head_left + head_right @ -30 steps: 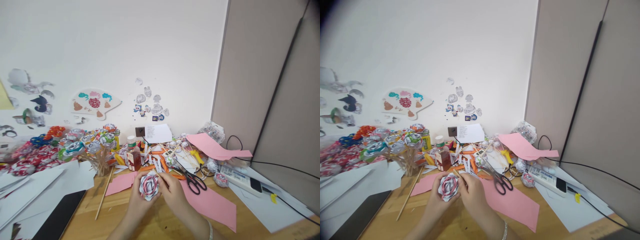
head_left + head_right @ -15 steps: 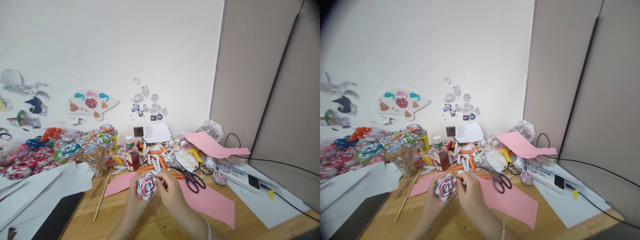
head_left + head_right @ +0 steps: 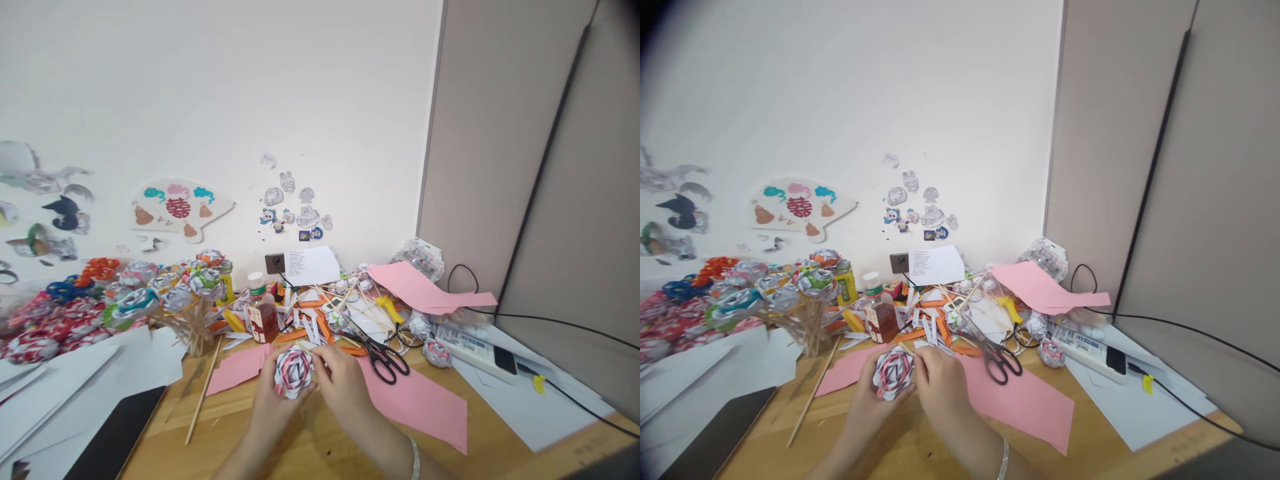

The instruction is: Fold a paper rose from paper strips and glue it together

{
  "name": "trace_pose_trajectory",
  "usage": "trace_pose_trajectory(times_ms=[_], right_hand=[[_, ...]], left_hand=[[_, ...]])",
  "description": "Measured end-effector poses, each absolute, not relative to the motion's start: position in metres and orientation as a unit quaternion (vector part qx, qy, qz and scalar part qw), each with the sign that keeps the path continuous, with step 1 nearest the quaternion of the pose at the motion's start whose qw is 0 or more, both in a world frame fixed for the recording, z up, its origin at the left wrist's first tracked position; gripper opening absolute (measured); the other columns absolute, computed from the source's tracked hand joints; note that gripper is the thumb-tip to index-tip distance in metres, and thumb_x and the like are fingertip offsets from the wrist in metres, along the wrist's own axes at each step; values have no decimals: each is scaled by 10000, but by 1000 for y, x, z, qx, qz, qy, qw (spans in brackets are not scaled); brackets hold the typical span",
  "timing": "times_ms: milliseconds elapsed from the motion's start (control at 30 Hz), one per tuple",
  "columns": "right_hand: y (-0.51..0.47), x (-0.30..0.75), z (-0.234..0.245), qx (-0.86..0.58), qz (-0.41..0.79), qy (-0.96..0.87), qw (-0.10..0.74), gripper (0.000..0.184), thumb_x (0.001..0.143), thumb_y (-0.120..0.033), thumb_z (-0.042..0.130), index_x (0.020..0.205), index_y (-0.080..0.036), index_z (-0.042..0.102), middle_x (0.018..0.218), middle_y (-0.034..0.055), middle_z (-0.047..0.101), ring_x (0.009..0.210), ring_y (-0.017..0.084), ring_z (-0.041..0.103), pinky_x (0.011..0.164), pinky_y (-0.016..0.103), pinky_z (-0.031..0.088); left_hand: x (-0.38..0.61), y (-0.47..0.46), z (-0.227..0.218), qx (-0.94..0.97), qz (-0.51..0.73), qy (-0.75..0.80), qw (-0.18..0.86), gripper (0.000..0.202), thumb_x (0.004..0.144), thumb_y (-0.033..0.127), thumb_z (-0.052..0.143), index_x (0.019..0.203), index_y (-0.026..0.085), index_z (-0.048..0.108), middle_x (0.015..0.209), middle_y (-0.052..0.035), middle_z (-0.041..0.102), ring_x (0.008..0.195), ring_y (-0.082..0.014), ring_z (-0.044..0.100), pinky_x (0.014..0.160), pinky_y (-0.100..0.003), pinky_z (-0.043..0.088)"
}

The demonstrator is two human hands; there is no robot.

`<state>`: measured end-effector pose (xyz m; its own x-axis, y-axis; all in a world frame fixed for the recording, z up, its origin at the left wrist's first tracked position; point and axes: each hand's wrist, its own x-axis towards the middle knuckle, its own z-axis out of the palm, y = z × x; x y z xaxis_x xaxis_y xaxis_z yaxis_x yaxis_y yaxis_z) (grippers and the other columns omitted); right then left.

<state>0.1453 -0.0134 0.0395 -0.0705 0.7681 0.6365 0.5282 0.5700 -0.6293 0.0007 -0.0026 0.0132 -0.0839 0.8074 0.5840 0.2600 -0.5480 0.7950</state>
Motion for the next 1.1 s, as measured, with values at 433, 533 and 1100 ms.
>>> trace_pose_trajectory(times_ms=[433, 533, 1100], right_hand=[[-11, 150, 40, -429, 79, -751, 495, 161, 876, -138, 464, 845, -188, 614, 748, 34, 672, 675, 159, 630, 592, 216, 419], [-11, 151, 42, -436, 66, -760, 478, 168, 871, -121, 457, 849, -182, 612, 755, 46, 676, 672, 173, 637, 587, 230, 420], [-8, 153, 41, -424, 114, -760, 479, 131, 863, -114, 481, 810, -185, 577, 762, 33, 644, 700, 167, 611, 613, 241, 437]], left_hand=[[-1, -1, 12, 643, 592, 432, 222, 527, 581, 300, 794, 1040, 180, 567, 978, -80, 659, 880, -254, 642, 769, -392, 533], [0, -3, 14, 645, 590, 429, 227, 511, 582, 288, 792, 1033, 178, 576, 977, -83, 666, 883, -255, 646, 784, -398, 531], [1, -3, 12, 639, 592, 436, 224, 513, 611, 298, 775, 1066, 185, 566, 1033, -95, 661, 941, -268, 641, 812, -416, 526]])
